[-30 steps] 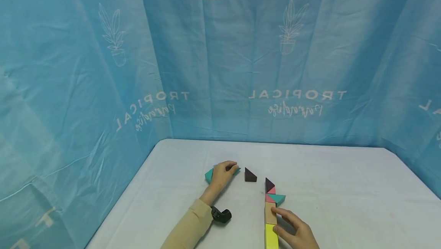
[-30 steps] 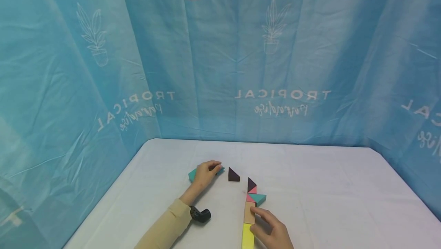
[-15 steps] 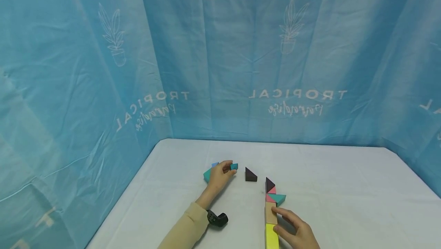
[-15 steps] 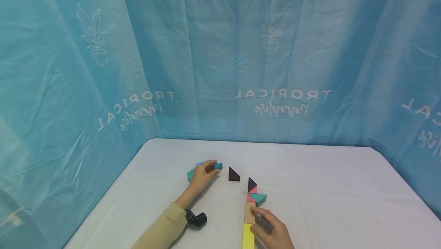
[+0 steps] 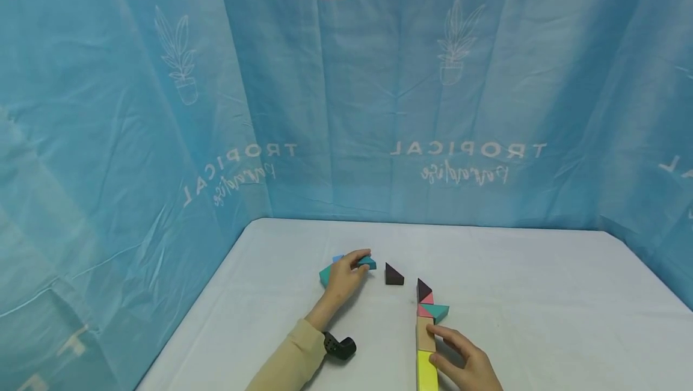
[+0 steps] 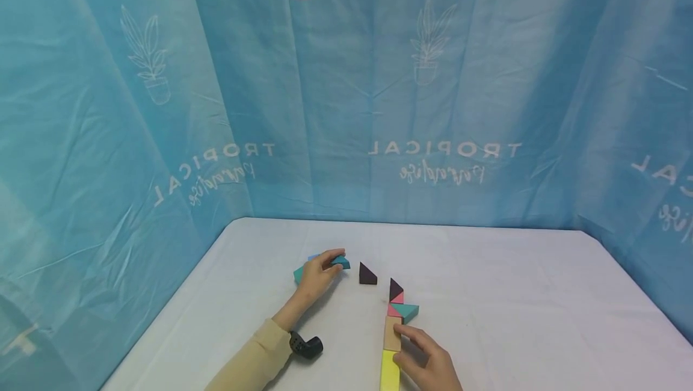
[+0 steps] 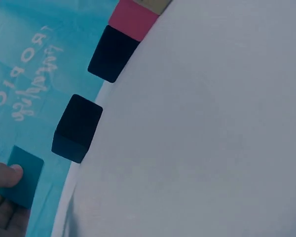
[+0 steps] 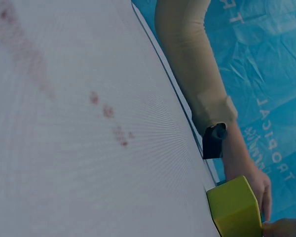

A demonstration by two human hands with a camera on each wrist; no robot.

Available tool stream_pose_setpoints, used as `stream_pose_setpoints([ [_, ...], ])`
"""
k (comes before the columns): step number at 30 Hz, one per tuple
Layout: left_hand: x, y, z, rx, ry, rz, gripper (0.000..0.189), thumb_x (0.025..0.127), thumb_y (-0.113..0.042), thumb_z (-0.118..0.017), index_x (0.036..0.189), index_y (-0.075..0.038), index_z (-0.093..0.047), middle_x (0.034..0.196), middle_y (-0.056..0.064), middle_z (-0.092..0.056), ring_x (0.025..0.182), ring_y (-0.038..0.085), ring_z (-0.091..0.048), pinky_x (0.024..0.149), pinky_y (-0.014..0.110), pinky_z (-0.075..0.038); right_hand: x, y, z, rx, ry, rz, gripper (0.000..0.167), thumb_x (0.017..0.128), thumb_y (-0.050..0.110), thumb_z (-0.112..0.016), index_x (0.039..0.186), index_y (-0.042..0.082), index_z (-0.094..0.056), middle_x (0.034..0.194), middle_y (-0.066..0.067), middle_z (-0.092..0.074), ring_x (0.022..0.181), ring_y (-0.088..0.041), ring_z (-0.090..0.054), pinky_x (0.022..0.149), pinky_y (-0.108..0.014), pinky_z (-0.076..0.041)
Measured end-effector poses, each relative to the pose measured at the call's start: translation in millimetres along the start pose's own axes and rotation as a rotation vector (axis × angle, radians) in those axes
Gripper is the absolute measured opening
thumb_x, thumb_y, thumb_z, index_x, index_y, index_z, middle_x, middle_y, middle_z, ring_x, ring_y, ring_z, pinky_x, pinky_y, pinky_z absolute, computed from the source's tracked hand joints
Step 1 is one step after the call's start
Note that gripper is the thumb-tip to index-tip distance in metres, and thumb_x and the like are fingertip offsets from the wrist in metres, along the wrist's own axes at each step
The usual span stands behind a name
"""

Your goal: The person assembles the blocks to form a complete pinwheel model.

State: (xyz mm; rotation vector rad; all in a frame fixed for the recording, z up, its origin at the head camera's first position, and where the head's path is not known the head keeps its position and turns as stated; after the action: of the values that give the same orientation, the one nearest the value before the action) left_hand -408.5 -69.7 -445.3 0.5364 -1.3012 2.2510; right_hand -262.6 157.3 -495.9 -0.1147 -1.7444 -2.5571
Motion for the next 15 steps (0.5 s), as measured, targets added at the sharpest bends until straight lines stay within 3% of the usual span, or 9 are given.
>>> stream_pose_setpoints([
  [5, 3.6, -31.4, -13.1, -0.126, 0.106, -0.068, 0.035, 0.089, -0.006, -0.063, 0.122, 0.003, -0.059, 0.116, 0.014, -0.064, 0.105, 0.025, -0.061, 0.088, 0.027, -0.048, 4.4, -2.3, 2.4, 0.001, 0.012, 0.000, 0.043, 0.078, 0.028, -0.077, 0.118, 0.018, -0.065, 0.117, 0.003, -0.064, 0.114, -0.022, -0.055, 0.096, -0.043, -0.043],
  [9, 1.4, -63.0, -29.8, -0.194, 0.234, -0.057, 0.035, 0.090, -0.001, -0.061, 0.125, 0.003, -0.057, 0.117, 0.016, -0.063, 0.106, 0.027, -0.060, 0.088, 0.027, -0.049, 8.4, -5.5, 2.1, 0.015, 0.023, -0.014, 0.044, 0.078, 0.029, -0.077, 0.119, 0.018, -0.064, 0.117, 0.001, -0.063, 0.115, -0.024, -0.054, 0.098, -0.045, -0.042],
  [12, -2.4, -66.5, -48.1, -0.199, 0.322, -0.034, 0.036, 0.091, -0.001, -0.060, 0.126, 0.003, -0.056, 0.117, 0.013, -0.063, 0.105, 0.020, -0.061, 0.088, 0.024, -0.048, 9.4, -5.8, 1.2, 0.022, 0.025, -0.014, 0.045, 0.078, 0.030, -0.077, 0.119, 0.017, -0.064, 0.118, 0.000, -0.063, 0.116, -0.025, -0.054, 0.098, -0.047, -0.041],
  [15, -6.9, -53.8, -66.3, -0.191, 0.369, -0.027, 0.036, 0.091, -0.002, -0.061, 0.126, 0.001, -0.057, 0.117, 0.007, -0.064, 0.104, 0.011, -0.060, 0.087, 0.018, -0.047, 9.8, -5.7, 1.7, 0.022, 0.028, -0.009, 0.045, 0.078, 0.030, -0.076, 0.120, 0.016, -0.064, 0.118, -0.001, -0.063, 0.116, -0.025, -0.054, 0.098, -0.047, -0.041],
])
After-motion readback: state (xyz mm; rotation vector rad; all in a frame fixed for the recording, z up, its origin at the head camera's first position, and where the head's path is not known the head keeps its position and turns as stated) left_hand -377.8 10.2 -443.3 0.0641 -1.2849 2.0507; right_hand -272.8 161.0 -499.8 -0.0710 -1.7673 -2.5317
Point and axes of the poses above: each hand's wrist, its own x-axis towards the middle knuckle, its own z-axis out of the back of the hand, y = z × x, the point moved 9 cm from there along x, towards the middle knuckle
